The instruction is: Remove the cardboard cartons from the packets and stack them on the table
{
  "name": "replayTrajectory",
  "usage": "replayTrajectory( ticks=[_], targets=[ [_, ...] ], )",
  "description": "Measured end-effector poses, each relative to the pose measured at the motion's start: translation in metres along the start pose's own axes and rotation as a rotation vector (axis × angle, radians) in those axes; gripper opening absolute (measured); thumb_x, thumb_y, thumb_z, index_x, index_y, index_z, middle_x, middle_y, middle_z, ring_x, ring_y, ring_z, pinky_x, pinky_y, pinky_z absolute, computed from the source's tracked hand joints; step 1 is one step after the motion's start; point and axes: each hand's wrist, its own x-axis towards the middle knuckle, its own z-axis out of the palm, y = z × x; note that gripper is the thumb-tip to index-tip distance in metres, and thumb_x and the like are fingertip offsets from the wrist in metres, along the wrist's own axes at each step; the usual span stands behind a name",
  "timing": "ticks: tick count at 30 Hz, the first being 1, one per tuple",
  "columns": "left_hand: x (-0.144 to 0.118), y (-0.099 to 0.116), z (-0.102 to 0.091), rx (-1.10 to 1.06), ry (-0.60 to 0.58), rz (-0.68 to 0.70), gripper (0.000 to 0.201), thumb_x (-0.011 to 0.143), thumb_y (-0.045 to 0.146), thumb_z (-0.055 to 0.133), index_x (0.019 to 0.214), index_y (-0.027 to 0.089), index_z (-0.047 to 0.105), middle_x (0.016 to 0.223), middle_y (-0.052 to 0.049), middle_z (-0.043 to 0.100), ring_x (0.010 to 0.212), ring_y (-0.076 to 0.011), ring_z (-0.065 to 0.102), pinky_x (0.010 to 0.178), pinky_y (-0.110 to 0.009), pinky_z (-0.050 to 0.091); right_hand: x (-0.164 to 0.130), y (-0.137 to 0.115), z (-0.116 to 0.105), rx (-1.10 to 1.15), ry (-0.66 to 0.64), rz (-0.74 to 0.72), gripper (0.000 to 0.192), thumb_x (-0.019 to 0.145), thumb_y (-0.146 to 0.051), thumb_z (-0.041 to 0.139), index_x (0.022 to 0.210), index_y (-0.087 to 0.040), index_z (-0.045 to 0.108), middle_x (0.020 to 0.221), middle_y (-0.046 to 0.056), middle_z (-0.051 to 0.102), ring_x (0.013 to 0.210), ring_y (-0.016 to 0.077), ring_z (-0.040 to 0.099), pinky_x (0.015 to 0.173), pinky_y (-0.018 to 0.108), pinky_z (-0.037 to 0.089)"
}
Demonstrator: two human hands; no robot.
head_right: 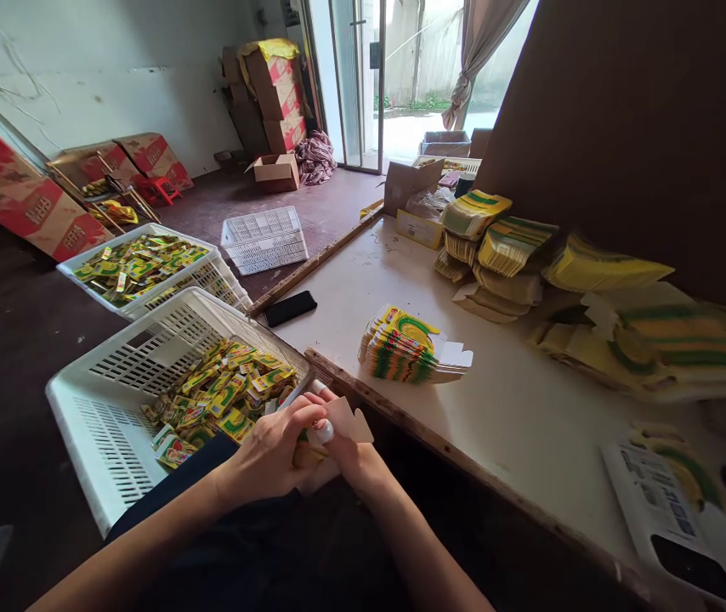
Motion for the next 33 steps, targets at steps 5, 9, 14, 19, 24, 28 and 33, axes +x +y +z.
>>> replayTrajectory(
  ticks=[5,9,14,19,24,28,33],
  targets=[
    [-0.004,-0.003,0.006,-0.092,-0.003,-0.18,0.063,0.07,0.019,0.062,0.121,0.026,0.025,0.1,-0.003,0.061,0.079,-0.0186,0.066,0.066,-0.031,0.054,-0.006,0.001,0.001,-0.392,-0.005,-0.329,0.066,0.09,-0.055,0.051,0.147,-0.025,0.036,0.153,0.012,0.037,0.142,0.0265,0.033,0.115,0.045,0.031],
    [-0.005,-0.007,0.005,-0.103,0.069,-0.232,0.06,0.066,0.013,0.06,0.117,0.024,0.03,0.109,-0.007,0.056,0.093,-0.0211,0.064,0.077,-0.038,0.054,-0.009,-0.001,0.003,-0.672,-0.025,-0.516,0.043,0.094,-0.019,0.047,0.136,-0.027,0.052,0.153,0.012,0.036,0.138,0.0236,0.04,0.109,0.04,0.042],
    [-0.001,-0.004,-0.007,-0.101,-0.013,-0.292,0.053,0.061,0.012,0.061,0.11,0.022,0.044,0.1,-0.005,0.059,0.093,-0.0218,0.063,0.08,-0.037,0.054,-0.008,-0.013,-0.008,-0.794,-0.052,-0.494,0.032,0.088,-0.009,0.051,0.112,-0.024,0.067,0.152,0.012,0.039,0.135,0.0235,0.045,0.104,0.04,0.047],
    [0.0,0.001,-0.012,-0.121,-0.12,-0.359,0.062,0.065,0.022,0.066,0.123,0.022,0.043,0.105,-0.007,0.066,0.097,-0.0232,0.066,0.086,-0.038,0.054,-0.007,-0.029,-0.025,-0.804,-0.251,-0.394,0.04,0.082,-0.002,0.054,0.11,-0.025,0.07,0.151,0.01,0.04,0.135,0.0241,0.045,0.105,0.039,0.045],
    [0.0,0.004,-0.006,-0.109,-0.113,-0.333,0.065,0.065,0.018,0.065,0.126,0.024,0.042,0.116,-0.008,0.066,0.102,-0.0244,0.066,0.088,-0.04,0.055,0.001,-0.025,-0.023,-0.637,-0.197,-0.353,0.025,0.075,-0.01,0.068,0.093,-0.025,0.075,0.137,0.009,0.056,0.126,0.0264,0.055,0.101,0.04,0.047],
    [0.001,0.004,-0.004,-0.12,-0.1,-0.333,0.069,0.069,0.025,0.067,0.131,0.022,0.035,0.117,-0.01,0.066,0.101,-0.025,0.067,0.086,-0.039,0.055,0.005,-0.013,-0.017,-0.447,-0.172,-0.347,0.034,0.078,-0.026,0.07,0.112,-0.026,0.069,0.136,0.011,0.055,0.124,0.0261,0.055,0.101,0.039,0.047],
    [-0.001,-0.005,-0.004,-0.006,-0.123,-0.327,0.073,0.071,0.02,0.064,0.136,0.021,0.031,0.117,-0.011,0.065,0.103,-0.0258,0.066,0.086,-0.04,0.054,0.007,0.001,-0.015,-0.505,-0.037,-0.352,0.054,0.082,-0.037,0.066,0.133,-0.025,0.052,0.143,0.013,0.048,0.128,0.0263,0.051,0.103,0.043,0.045]
  ],
)
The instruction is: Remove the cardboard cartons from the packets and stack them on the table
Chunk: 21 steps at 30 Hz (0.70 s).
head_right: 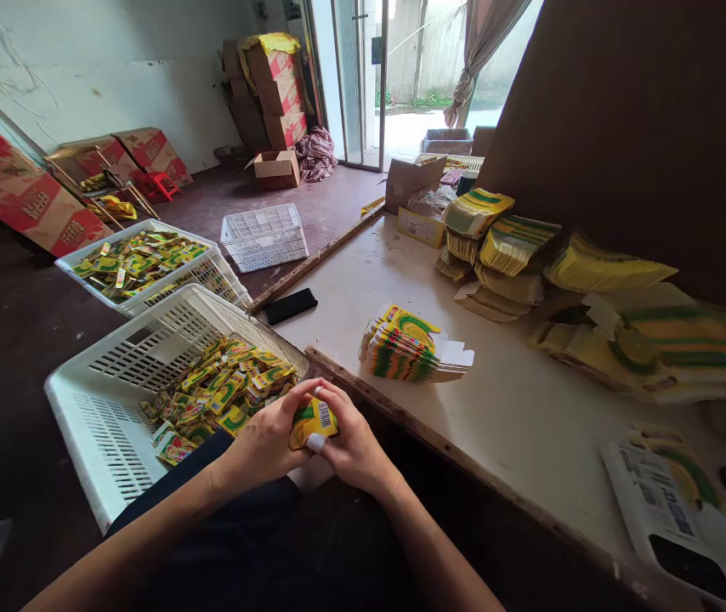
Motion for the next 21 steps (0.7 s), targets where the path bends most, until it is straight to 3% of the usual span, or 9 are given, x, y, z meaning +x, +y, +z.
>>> replayTrajectory(
  ticks=[3,5,8,10,12,16,21],
  targets=[
    [-0.001,-0.016,-0.009,0.21,0.074,-0.094,0.077,0.071,0.015,0.064,0.14,0.02,0.03,0.118,-0.013,0.063,0.107,-0.0301,0.062,0.091,-0.045,0.051,0.005,0.003,-0.02,-0.158,0.138,-0.004,0.067,0.079,-0.041,0.069,0.139,-0.023,0.043,0.14,0.016,0.05,0.114,0.0262,0.061,0.093,0.042,0.052],
    [-0.002,-0.028,-0.018,0.39,0.215,-0.189,0.077,0.072,0.015,0.064,0.141,0.02,0.031,0.129,-0.018,0.056,0.117,-0.0357,0.055,0.099,-0.053,0.043,0.011,0.004,-0.048,-0.369,0.346,0.018,0.052,0.082,-0.04,0.065,0.129,-0.024,0.052,0.122,0.011,0.063,0.107,0.0259,0.062,0.094,0.044,0.05],
    [-0.003,-0.039,-0.026,0.504,0.338,-0.256,0.077,0.073,0.026,0.069,0.141,0.018,0.034,0.139,-0.021,0.045,0.127,-0.0408,0.045,0.104,-0.057,0.036,0.019,0.011,-0.096,-0.744,0.629,0.084,0.037,0.084,-0.036,0.058,0.117,-0.02,0.059,0.114,0.013,0.066,0.105,0.0303,0.06,0.093,0.051,0.046],
    [-0.002,-0.037,-0.025,0.479,0.293,-0.236,0.076,0.073,0.031,0.071,0.14,0.017,0.037,0.138,-0.021,0.047,0.126,-0.0389,0.047,0.104,-0.055,0.037,0.022,0.018,-0.119,-0.905,0.61,0.146,0.03,0.082,-0.031,0.055,0.109,-0.018,0.063,0.103,0.014,0.068,0.095,0.0308,0.061,0.086,0.05,0.047],
    [-0.001,-0.032,-0.021,0.421,0.172,-0.202,0.072,0.072,0.032,0.073,0.136,0.016,0.042,0.134,-0.019,0.051,0.124,-0.0355,0.05,0.105,-0.052,0.039,0.023,0.025,-0.13,-0.958,0.541,0.174,0.024,0.082,-0.028,0.052,0.1,-0.02,0.065,0.094,0.013,0.069,0.087,0.0293,0.061,0.081,0.046,0.048],
    [0.0,-0.021,-0.018,0.324,-0.046,-0.192,0.061,0.071,0.03,0.074,0.127,0.016,0.052,0.131,-0.017,0.056,0.121,-0.0322,0.054,0.103,-0.047,0.043,0.023,0.032,-0.131,-0.947,0.508,0.15,0.021,0.08,-0.027,0.054,0.097,-0.02,0.065,0.085,0.011,0.067,0.079,0.0275,0.061,0.075,0.042,0.049],
    [0.0,-0.022,-0.02,0.252,-0.081,-0.149,0.053,0.073,0.03,0.072,0.122,0.021,0.056,0.129,-0.014,0.059,0.117,-0.0306,0.058,0.101,-0.046,0.045,0.025,0.033,-0.126,-1.0,0.557,0.123,0.026,0.081,-0.027,0.055,0.105,-0.021,0.062,0.093,0.012,0.067,0.084,0.0282,0.059,0.077,0.042,0.048]
  ],
)
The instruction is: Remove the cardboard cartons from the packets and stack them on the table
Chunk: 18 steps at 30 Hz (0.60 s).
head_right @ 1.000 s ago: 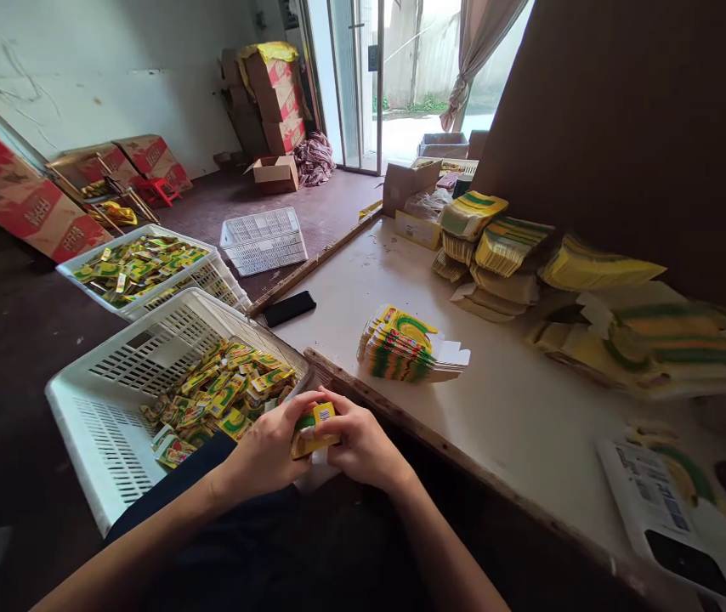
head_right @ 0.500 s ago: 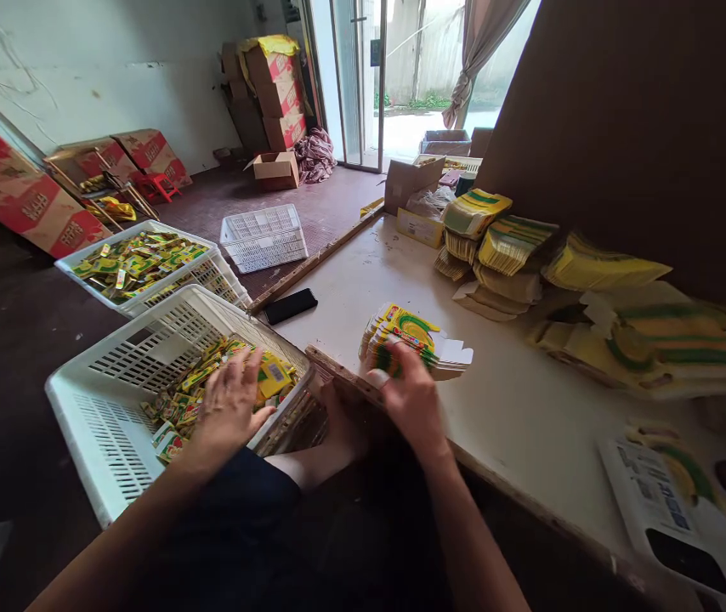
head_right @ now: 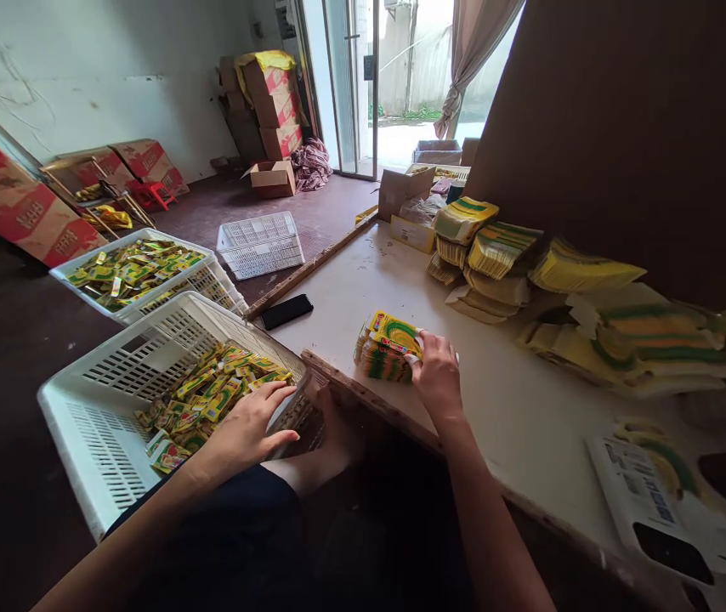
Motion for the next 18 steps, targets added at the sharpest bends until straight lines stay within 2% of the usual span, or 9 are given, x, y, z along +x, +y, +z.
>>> replayTrajectory(
  ticks=[5,10,12,14,16,18],
  targets=[
    [0.0,-0.001,0.006,-0.055,-0.015,-0.002,0.052,0.07,0.03,0.074,0.119,0.02,0.059,0.127,-0.014,0.06,0.116,-0.0326,0.059,0.1,-0.048,0.046,0.003,0.003,0.001,-0.048,-0.032,0.027,0.021,0.082,-0.03,0.056,0.1,-0.021,0.06,0.085,0.011,0.066,0.079,0.0279,0.059,0.073,0.041,0.047],
    [-0.001,-0.001,0.007,-0.153,-0.065,0.006,0.049,0.073,0.03,0.073,0.119,0.021,0.06,0.126,-0.012,0.061,0.116,-0.0304,0.059,0.101,-0.047,0.046,0.005,-0.012,-0.011,0.059,0.058,0.096,0.028,0.078,-0.032,0.06,0.102,-0.022,0.053,0.085,0.008,0.062,0.08,0.0263,0.059,0.074,0.041,0.047],
    [0.0,0.001,0.007,-0.279,-0.086,0.024,0.05,0.075,0.031,0.071,0.121,0.021,0.058,0.126,-0.011,0.061,0.119,-0.0285,0.057,0.104,-0.046,0.044,-0.001,-0.027,-0.016,0.216,0.078,0.147,0.035,0.076,-0.031,0.061,0.107,-0.023,0.048,0.082,0.003,0.06,0.077,0.023,0.059,0.072,0.038,0.048],
    [0.001,0.005,0.009,-0.469,-0.08,0.049,0.06,0.074,0.037,0.072,0.128,0.02,0.053,0.131,-0.013,0.058,0.122,-0.0278,0.055,0.106,-0.046,0.042,-0.013,-0.048,-0.016,0.45,0.038,0.173,0.041,0.075,-0.03,0.061,0.111,-0.025,0.043,0.081,0.0,0.058,0.072,0.0193,0.059,0.068,0.034,0.05],
    [0.003,0.011,0.013,-0.694,-0.038,0.076,0.074,0.071,0.049,0.073,0.133,0.018,0.048,0.136,-0.015,0.054,0.124,-0.0291,0.053,0.106,-0.047,0.042,-0.031,-0.073,-0.012,0.68,-0.07,0.166,0.044,0.073,-0.029,0.064,0.111,-0.026,0.041,0.08,-0.002,0.057,0.071,0.0171,0.06,0.065,0.03,0.05],
    [0.003,0.019,0.017,-0.907,0.024,0.079,0.073,0.072,0.063,0.065,0.128,0.018,0.053,0.131,-0.015,0.058,0.122,-0.0298,0.055,0.104,-0.047,0.044,-0.053,-0.101,-0.005,0.897,-0.222,0.171,0.048,0.071,-0.026,0.067,0.111,-0.027,0.041,0.08,-0.003,0.058,0.067,0.0148,0.06,0.062,0.027,0.051]
  ],
)
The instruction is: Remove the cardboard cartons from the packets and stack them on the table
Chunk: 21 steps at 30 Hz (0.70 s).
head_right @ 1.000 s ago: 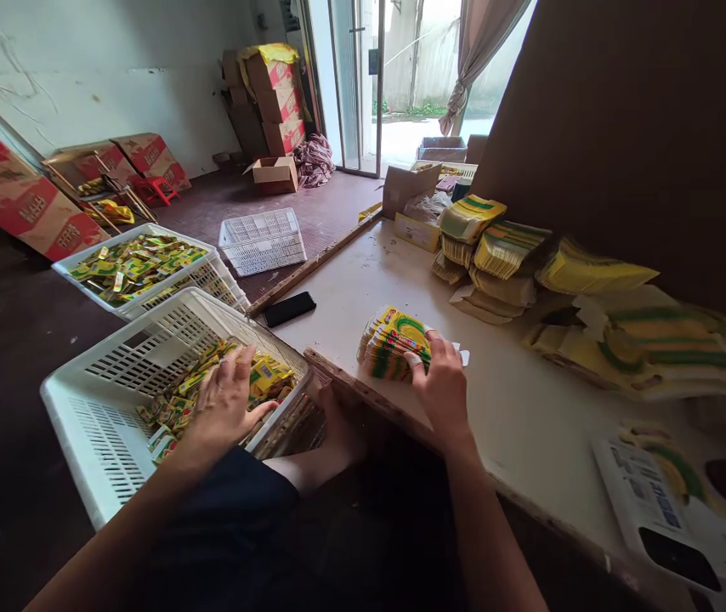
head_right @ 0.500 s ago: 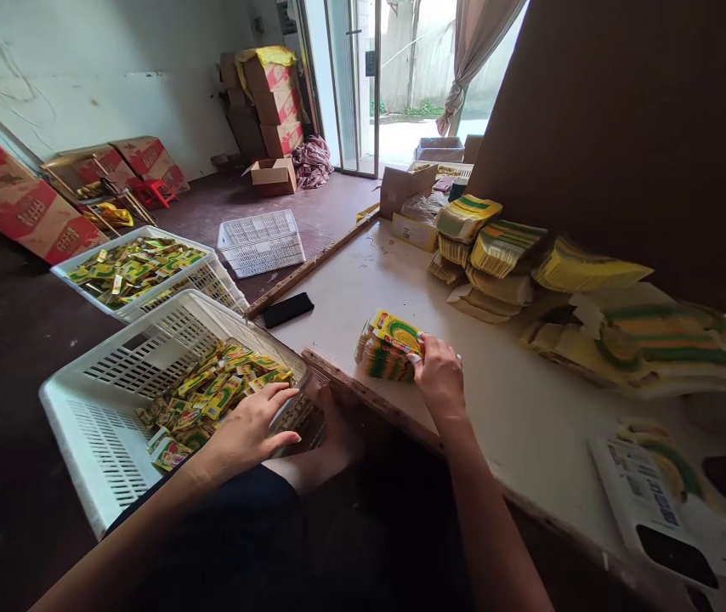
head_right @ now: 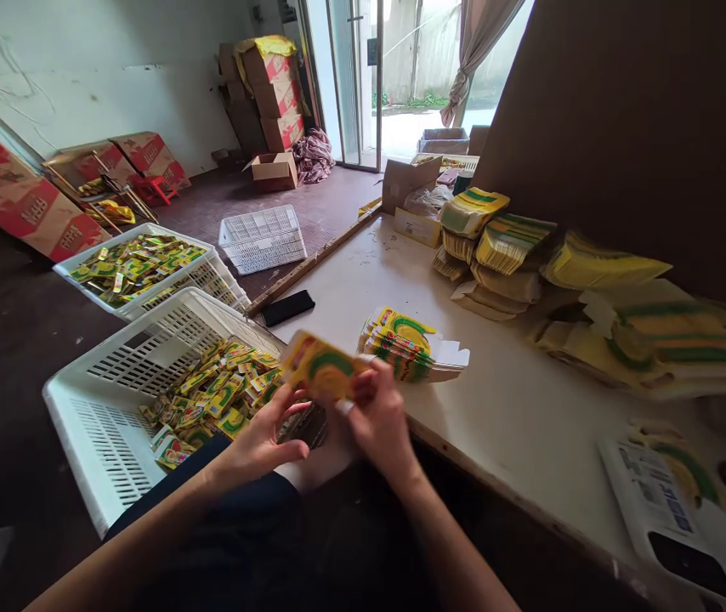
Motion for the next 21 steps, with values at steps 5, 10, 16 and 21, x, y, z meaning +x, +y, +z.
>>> replayTrajectory(
  ticks=[5,10,16,21],
  targets=[
    [-0.004,0.009,0.014,-0.323,0.287,-0.069,0.077,0.081,0.081,0.022,0.111,0.022,0.062,0.098,-0.009,0.068,0.104,-0.0262,0.063,0.094,-0.044,0.05,-0.043,-0.013,0.058,0.486,-0.286,0.167,0.048,0.074,-0.026,0.067,0.115,-0.028,0.042,0.081,-0.003,0.056,0.068,0.0124,0.058,0.063,0.025,0.049],
    [-0.007,0.013,0.015,-0.641,0.536,-0.094,0.063,0.072,0.078,0.052,0.097,0.021,0.06,0.081,-0.003,0.06,0.087,-0.0215,0.063,0.081,-0.035,0.053,-0.054,-0.017,0.075,0.578,-0.363,0.283,0.06,0.065,-0.03,0.08,0.114,-0.027,0.046,0.08,-0.005,0.054,0.07,0.0114,0.052,0.066,0.025,0.044],
    [-0.007,0.016,0.014,-0.39,0.51,0.024,0.078,0.054,0.081,0.065,0.103,0.02,0.06,0.089,-0.004,0.059,0.08,-0.0196,0.058,0.071,-0.03,0.053,-0.041,-0.012,0.061,0.477,-0.23,0.266,0.035,0.068,-0.032,0.078,0.095,-0.024,0.057,0.071,-0.005,0.055,0.065,0.0108,0.051,0.063,0.023,0.042],
    [-0.002,0.022,0.01,-0.367,0.424,0.021,0.049,0.069,0.06,0.069,0.095,0.018,0.065,0.083,-0.003,0.067,0.078,-0.017,0.063,0.073,-0.028,0.053,-0.026,-0.015,0.035,0.514,-0.162,0.226,0.026,0.07,-0.037,0.076,0.087,-0.022,0.063,0.077,-0.001,0.065,0.074,0.0143,0.059,0.07,0.025,0.048]
  ],
)
